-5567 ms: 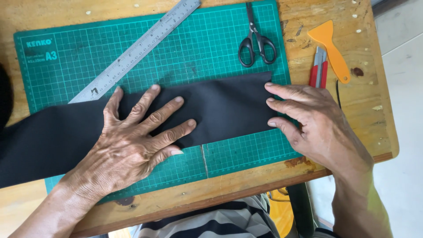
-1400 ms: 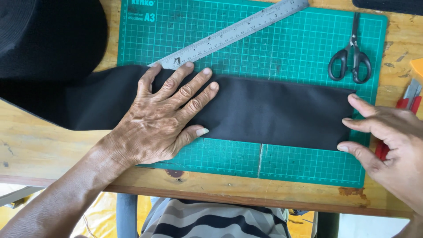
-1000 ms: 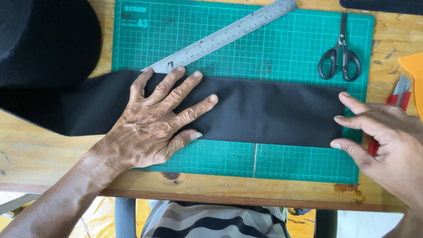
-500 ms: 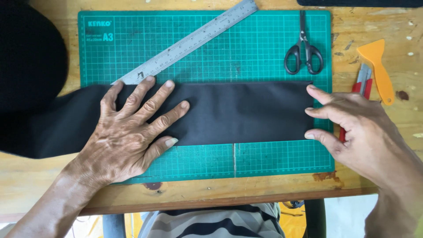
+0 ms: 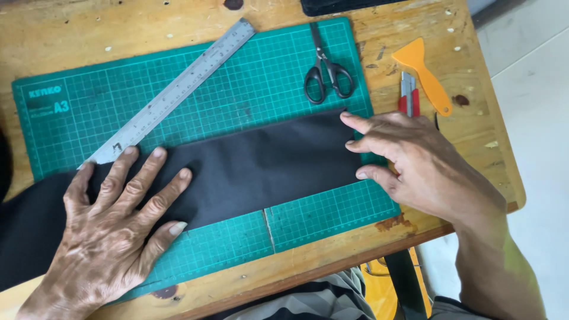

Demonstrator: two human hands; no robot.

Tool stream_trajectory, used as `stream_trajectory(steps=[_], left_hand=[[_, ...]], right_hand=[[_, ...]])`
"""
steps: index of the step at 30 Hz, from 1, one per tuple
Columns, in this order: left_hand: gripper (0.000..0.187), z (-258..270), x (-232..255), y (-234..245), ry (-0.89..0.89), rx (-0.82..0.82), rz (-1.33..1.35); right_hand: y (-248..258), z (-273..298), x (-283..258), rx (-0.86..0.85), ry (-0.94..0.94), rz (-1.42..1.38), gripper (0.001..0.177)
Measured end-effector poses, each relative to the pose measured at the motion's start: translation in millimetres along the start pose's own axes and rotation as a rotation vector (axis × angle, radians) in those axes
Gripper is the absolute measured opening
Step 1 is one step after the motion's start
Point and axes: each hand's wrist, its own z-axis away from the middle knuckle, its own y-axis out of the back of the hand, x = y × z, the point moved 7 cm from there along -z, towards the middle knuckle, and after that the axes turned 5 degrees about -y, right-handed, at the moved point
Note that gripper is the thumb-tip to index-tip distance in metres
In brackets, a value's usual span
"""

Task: The person cuts a piece of black fabric using scissors and a ruler on a green cutting mat. They then fold the fabric and measure it with a metal ruler before using a utility knife to trim the edge.

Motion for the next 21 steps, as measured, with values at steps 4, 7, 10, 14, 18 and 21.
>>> stream_trajectory(steps=[4,7,10,14,18,21], left_hand=[[0.063,-1,1,0,-0.015,0.002,-0.006],[0.064,-1,1,-1,-0.014,0.001,0.014],[0.063,-1,2,-1,-0.010,0.008,0.015],[0.053,-21,14,13,0.025,0.056,0.067],[0.050,-74,47,36,-0.095,0.159,0.036],[0.045,-118,72,27,-0.183,0.171,0.300]], right_hand=[[0,0,1,0.009,-0.007,0.007,0.035],[-1,0,2,0.027,0.000,0.018,0.039],[-1,0,1,0.031,0.004,0.036,0.036],[-1,2,-1,0.066,0.047,0.044,0.036],[-6,3,3,0.084,0.095,0.044,0.035],[-3,3,2,0.070,0.085,0.013,0.036]])
